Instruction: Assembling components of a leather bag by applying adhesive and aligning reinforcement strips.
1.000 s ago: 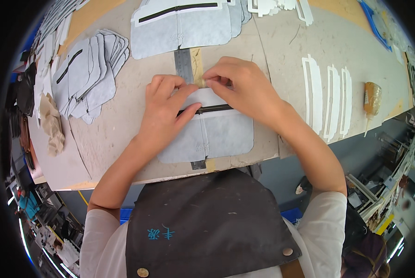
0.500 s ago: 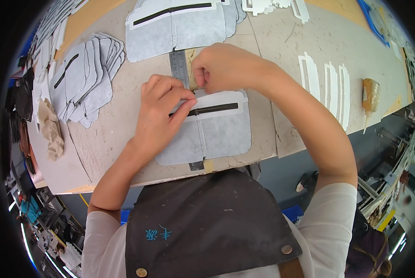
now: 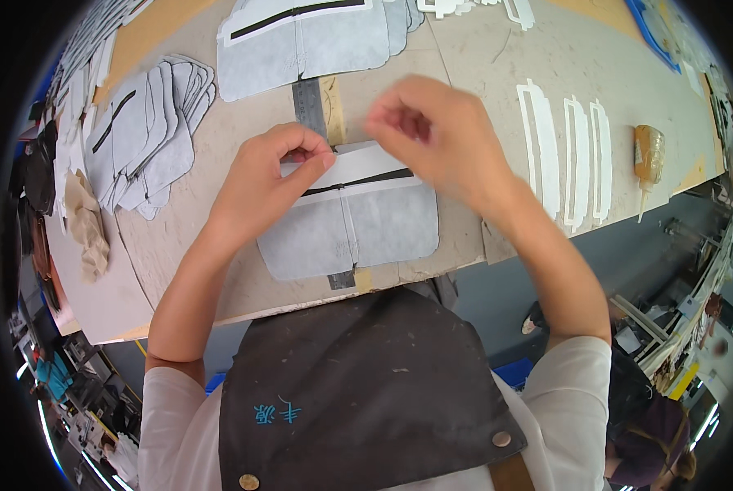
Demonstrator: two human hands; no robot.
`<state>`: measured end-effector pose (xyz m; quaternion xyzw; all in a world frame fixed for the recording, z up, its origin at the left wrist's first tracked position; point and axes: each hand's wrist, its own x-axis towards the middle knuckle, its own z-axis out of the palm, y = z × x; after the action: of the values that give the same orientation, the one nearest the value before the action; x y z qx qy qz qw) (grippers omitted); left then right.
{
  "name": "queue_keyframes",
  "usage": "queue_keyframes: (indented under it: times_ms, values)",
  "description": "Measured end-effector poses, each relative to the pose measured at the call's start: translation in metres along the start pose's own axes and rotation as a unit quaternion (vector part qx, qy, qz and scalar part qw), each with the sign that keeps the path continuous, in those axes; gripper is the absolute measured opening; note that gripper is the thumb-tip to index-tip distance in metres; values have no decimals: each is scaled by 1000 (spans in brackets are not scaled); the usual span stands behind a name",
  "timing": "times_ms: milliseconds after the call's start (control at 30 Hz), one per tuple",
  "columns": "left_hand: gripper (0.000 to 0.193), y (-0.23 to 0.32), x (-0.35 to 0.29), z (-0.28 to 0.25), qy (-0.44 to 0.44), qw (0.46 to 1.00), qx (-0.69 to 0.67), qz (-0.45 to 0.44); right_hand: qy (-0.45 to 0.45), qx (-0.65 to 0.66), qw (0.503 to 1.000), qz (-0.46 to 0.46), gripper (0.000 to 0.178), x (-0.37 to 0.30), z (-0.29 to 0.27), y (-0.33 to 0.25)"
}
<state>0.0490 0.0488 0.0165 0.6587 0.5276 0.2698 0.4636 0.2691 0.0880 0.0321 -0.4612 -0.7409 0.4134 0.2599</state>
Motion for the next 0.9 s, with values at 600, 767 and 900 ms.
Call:
queue_keyframes:
  times_ms: [600,767,900]
  values:
    - [17,3,17,14,6,998,58,25,129,-247,943,-183,29,-68,48,26]
    - [20,5,30,25,2,989,127,75,133,-247,943,-182,30,-69,50,28]
    - [23,-4,36,29,47,974,190,114,131,-244,942,-188,30,-67,50,27]
